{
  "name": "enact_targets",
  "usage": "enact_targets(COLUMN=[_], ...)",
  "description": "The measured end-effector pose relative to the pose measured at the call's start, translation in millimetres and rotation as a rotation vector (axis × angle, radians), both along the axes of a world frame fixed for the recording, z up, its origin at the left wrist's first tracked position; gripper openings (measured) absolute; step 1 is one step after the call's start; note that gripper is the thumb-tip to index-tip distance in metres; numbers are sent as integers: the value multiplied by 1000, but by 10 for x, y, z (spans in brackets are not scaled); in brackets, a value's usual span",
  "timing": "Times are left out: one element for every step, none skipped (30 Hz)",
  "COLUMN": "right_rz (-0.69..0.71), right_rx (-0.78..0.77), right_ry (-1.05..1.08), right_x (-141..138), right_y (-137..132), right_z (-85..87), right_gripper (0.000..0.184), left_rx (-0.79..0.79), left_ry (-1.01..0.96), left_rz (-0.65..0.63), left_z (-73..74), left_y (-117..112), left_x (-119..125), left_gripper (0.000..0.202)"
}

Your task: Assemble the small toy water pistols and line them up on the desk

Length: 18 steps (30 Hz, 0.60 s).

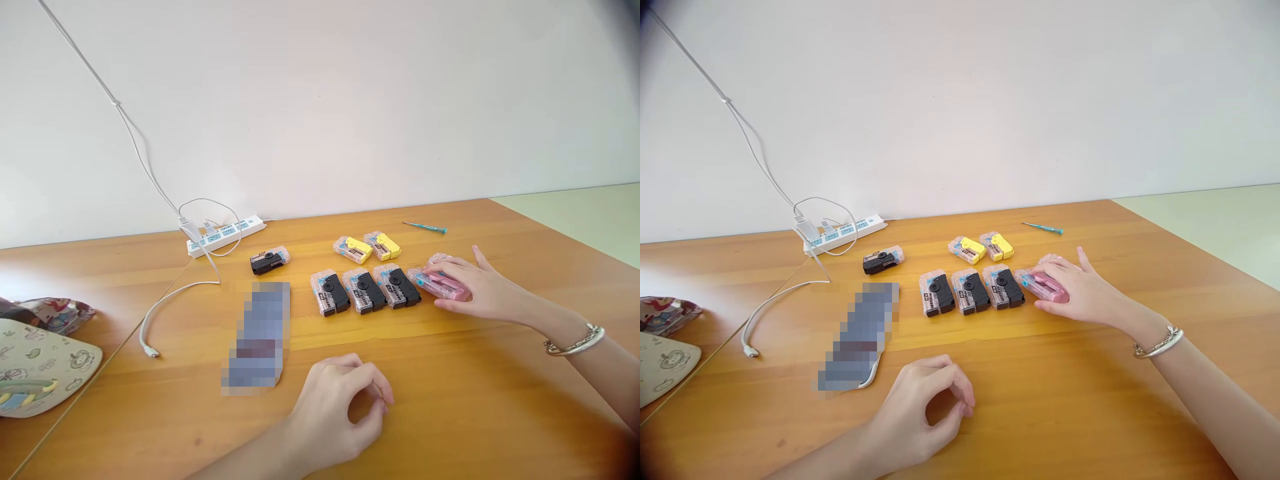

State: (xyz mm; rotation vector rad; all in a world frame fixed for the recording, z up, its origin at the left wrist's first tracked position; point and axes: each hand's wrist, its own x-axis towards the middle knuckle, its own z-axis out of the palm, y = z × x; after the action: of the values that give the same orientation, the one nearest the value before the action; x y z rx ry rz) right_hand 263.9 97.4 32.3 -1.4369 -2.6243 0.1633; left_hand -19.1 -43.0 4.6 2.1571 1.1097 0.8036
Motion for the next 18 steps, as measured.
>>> enact_targets(right_rz=[2,2,-1,-4,-6,-7,-9,-16,-28,-43,-59,-72,-72,-64,-34,20,87,171], right_rx=[17,40,69,104,146,189,232,275,316,354,398,451,504,561,606,616,627,641], right_ry=[12,27,46,66,84,97,104,109,113,122,144,179,222,277,333,383,449,507], right_x=[5,10,15,19,23,27,29,28,25,16,0,-25,-60,-106,-162,-227,-299,-374], right_y=[2,7,13,21,29,36,41,42,37,26,6,-24,-62,-111,-169,-238,-315,-401], right_z=[12,18,19,15,9,2,-5,-8,-7,0,13,32,55,80,106,129,146,155], right_gripper=[44,43,42,41,41,42,43,43,42,41,39,37,35,32,31,28,25,23], left_rx=[28,58,87,113,134,149,158,163,164,164,161,153,135,107,66,14,-49,-116], left_ry=[-1,-2,2,11,26,42,55,64,67,64,56,45,31,12,-11,-36,-63,-99], left_rz=[-12,-25,-37,-50,-64,-76,-84,-86,-86,-83,-76,-70,-61,-47,-23,10,45,76], left_z=[-2,-4,-6,-8,-11,-13,-17,-20,-23,-25,-26,-24,-20,-13,-3,7,17,26], left_y=[-6,-13,-19,-24,-28,-30,-30,-29,-26,-21,-16,-9,-3,5,13,22,32,41], left_x=[-2,-5,-8,-13,-17,-21,-24,-26,-27,-26,-25,-23,-20,-17,-16,-15,-17,-22], left_gripper=[19,20,21,22,24,26,27,28,29,30,30,30,30,30,29,28,27,25])
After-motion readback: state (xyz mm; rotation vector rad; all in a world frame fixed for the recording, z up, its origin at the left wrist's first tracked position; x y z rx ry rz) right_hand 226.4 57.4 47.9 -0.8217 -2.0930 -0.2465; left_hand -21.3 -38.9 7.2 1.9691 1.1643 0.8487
